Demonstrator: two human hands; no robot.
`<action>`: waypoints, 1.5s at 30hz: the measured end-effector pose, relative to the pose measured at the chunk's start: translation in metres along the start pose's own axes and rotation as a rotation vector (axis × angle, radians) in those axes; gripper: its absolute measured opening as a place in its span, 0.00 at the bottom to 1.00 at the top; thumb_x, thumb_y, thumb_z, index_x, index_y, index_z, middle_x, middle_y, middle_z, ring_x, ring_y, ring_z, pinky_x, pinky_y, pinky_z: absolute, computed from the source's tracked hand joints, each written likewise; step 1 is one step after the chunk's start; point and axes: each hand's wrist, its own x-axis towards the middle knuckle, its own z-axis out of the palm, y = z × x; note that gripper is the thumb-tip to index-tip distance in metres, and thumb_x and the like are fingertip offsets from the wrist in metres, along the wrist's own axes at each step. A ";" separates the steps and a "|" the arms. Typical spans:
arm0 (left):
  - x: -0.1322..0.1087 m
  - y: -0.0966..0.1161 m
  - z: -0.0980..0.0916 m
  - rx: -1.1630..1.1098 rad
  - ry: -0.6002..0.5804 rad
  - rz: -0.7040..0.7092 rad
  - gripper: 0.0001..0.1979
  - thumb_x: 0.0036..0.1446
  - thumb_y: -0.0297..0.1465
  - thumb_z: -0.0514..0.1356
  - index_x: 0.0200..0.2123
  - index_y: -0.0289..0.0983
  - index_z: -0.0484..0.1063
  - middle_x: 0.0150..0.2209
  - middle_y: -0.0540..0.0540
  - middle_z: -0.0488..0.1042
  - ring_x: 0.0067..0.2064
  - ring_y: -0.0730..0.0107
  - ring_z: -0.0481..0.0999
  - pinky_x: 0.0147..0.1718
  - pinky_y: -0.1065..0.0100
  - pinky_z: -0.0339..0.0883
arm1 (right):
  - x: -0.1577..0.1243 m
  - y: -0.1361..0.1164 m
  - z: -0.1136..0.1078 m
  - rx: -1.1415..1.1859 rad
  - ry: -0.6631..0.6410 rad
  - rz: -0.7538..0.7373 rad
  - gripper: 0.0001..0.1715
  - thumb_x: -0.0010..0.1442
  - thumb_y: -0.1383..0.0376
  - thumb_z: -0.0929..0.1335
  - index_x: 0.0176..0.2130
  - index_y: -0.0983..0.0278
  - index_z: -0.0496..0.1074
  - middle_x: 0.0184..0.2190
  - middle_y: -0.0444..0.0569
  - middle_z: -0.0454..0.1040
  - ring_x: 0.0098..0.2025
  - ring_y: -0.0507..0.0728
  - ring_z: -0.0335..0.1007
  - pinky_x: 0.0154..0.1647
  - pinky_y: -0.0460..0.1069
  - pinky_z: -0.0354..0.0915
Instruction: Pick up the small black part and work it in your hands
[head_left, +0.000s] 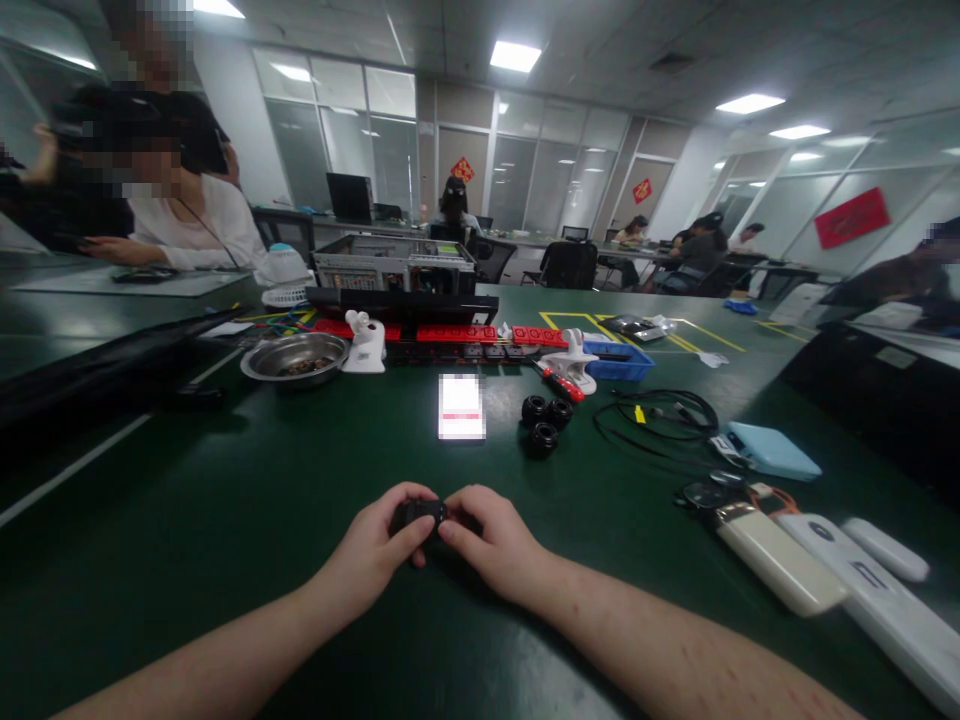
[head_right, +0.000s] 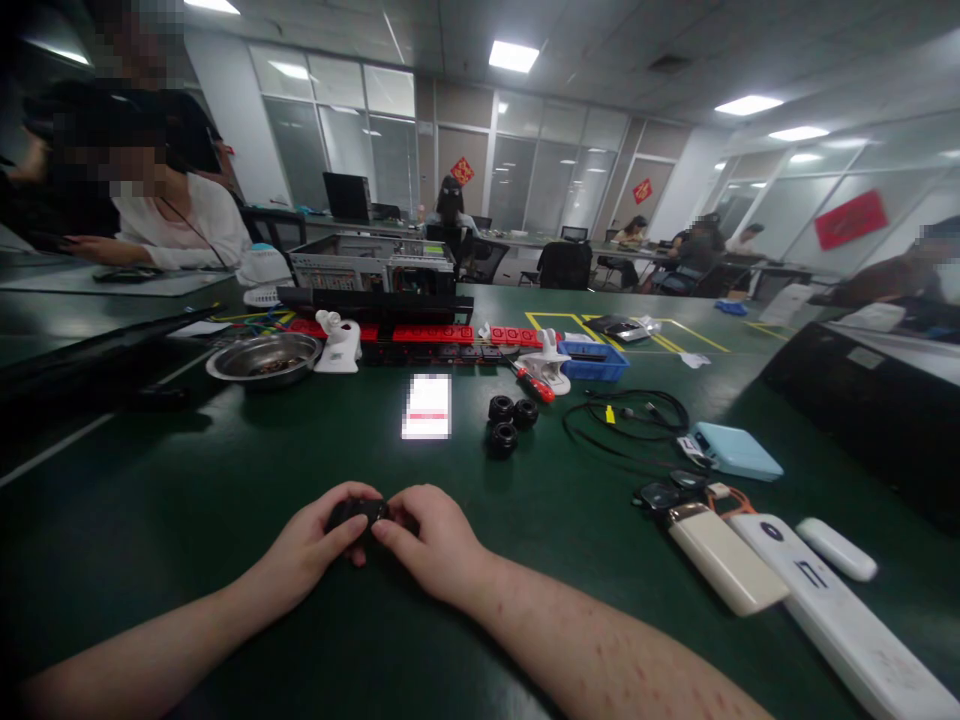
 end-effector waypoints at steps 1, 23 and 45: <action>0.000 0.000 0.000 -0.013 -0.008 -0.004 0.13 0.52 0.37 0.53 0.39 0.37 0.63 0.32 0.50 0.68 0.25 0.74 0.69 0.27 0.68 0.65 | 0.000 0.000 0.000 0.012 0.004 0.003 0.08 0.54 0.63 0.64 0.32 0.65 0.67 0.25 0.43 0.64 0.28 0.51 0.59 0.29 0.46 0.57; 0.001 -0.001 0.000 -0.043 0.008 -0.045 0.14 0.52 0.38 0.53 0.40 0.37 0.62 0.32 0.51 0.68 0.26 0.74 0.69 0.26 0.69 0.65 | -0.002 0.001 0.003 0.003 0.016 0.025 0.06 0.53 0.63 0.64 0.31 0.64 0.66 0.25 0.43 0.64 0.28 0.51 0.59 0.29 0.46 0.56; 0.002 -0.001 0.001 -0.057 0.006 -0.026 0.14 0.51 0.38 0.53 0.38 0.36 0.62 0.31 0.50 0.68 0.24 0.74 0.68 0.25 0.70 0.64 | -0.004 -0.003 0.001 0.025 0.023 0.020 0.14 0.50 0.64 0.67 0.39 0.63 0.65 0.29 0.43 0.66 0.31 0.51 0.60 0.32 0.47 0.57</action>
